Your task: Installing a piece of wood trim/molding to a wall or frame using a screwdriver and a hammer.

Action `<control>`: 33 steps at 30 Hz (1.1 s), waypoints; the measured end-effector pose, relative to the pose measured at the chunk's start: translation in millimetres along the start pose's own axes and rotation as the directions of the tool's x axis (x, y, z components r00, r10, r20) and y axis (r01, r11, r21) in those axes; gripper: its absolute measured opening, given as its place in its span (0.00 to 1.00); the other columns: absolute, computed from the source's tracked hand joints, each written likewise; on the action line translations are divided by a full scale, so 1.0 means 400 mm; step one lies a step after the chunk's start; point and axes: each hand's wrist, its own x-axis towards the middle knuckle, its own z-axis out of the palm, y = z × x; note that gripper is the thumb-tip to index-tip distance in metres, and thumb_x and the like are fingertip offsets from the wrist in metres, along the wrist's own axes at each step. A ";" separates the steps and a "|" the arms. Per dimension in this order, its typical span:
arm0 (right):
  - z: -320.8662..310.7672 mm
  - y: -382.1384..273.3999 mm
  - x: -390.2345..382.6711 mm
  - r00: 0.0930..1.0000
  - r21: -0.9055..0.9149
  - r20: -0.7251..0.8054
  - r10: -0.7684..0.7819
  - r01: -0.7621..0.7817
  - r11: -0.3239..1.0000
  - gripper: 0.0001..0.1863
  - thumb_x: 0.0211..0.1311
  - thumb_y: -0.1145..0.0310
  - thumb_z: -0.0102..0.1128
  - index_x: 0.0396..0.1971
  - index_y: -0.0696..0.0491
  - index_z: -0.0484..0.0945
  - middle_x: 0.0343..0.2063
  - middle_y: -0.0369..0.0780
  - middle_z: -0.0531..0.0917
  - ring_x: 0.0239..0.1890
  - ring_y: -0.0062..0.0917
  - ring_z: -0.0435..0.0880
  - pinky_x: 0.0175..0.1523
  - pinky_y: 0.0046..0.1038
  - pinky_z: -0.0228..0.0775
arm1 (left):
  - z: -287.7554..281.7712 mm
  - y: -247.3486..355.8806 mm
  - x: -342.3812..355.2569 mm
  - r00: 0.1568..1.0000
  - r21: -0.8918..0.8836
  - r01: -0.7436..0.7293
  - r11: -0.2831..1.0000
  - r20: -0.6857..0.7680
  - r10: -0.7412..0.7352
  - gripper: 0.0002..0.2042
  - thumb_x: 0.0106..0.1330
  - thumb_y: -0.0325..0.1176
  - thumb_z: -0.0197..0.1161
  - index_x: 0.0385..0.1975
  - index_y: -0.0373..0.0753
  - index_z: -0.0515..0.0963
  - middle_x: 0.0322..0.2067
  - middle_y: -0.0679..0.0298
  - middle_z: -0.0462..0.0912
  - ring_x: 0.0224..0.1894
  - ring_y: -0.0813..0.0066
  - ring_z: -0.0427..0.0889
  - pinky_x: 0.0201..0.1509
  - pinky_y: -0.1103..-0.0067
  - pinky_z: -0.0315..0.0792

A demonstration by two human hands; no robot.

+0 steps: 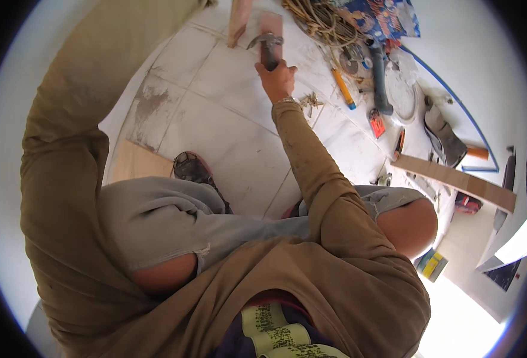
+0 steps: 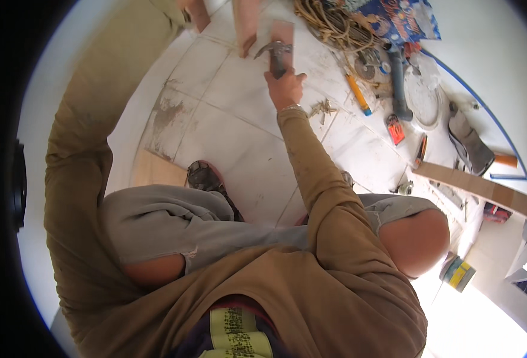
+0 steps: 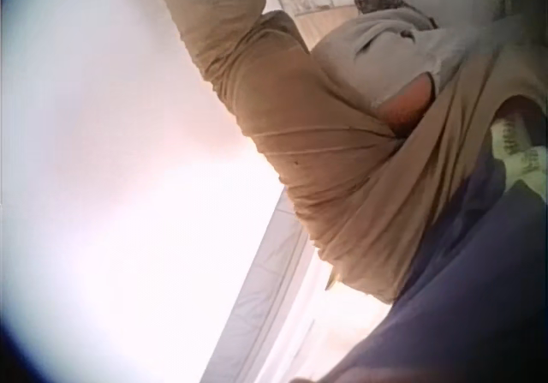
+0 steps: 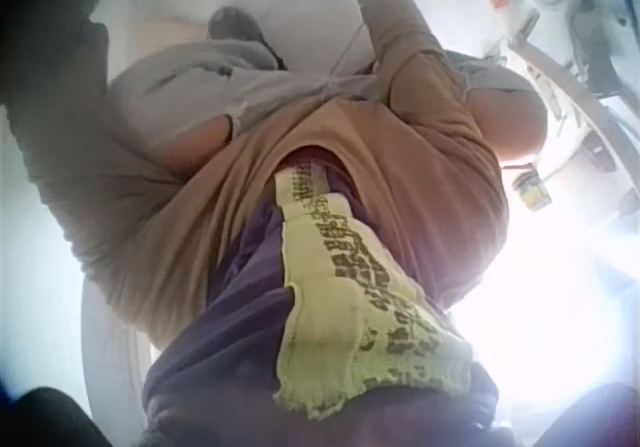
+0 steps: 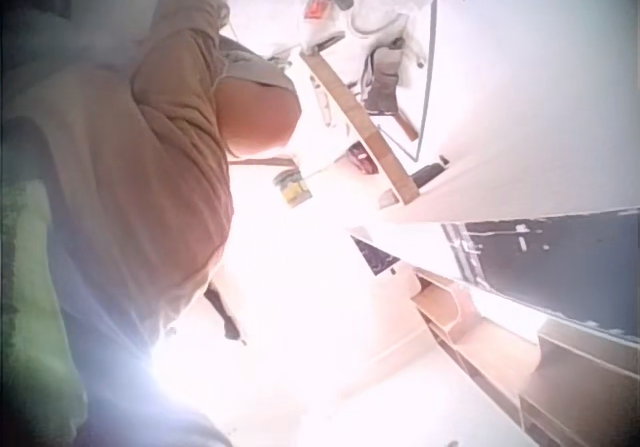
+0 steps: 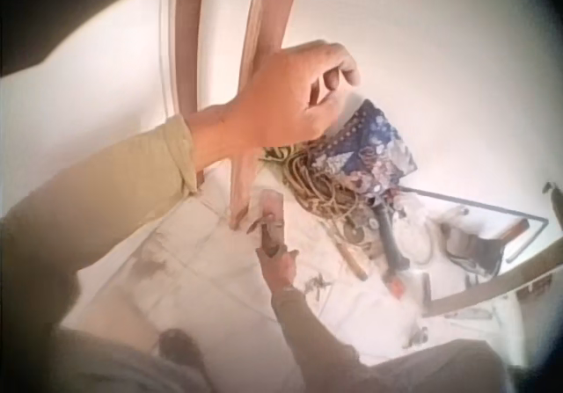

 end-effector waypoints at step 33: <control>0.037 -0.010 -0.313 0.804 0.377 0.591 -0.072 -0.196 0.905 0.19 0.64 0.61 0.64 0.41 0.65 0.80 0.28 0.49 0.86 0.26 0.30 0.86 0.37 0.32 0.78 | 0.038 0.431 -0.963 -0.166 0.028 0.986 -0.165 0.304 -0.938 0.24 0.72 0.42 0.61 0.61 0.33 0.69 0.37 0.62 0.80 0.36 0.74 0.78 0.42 0.74 0.73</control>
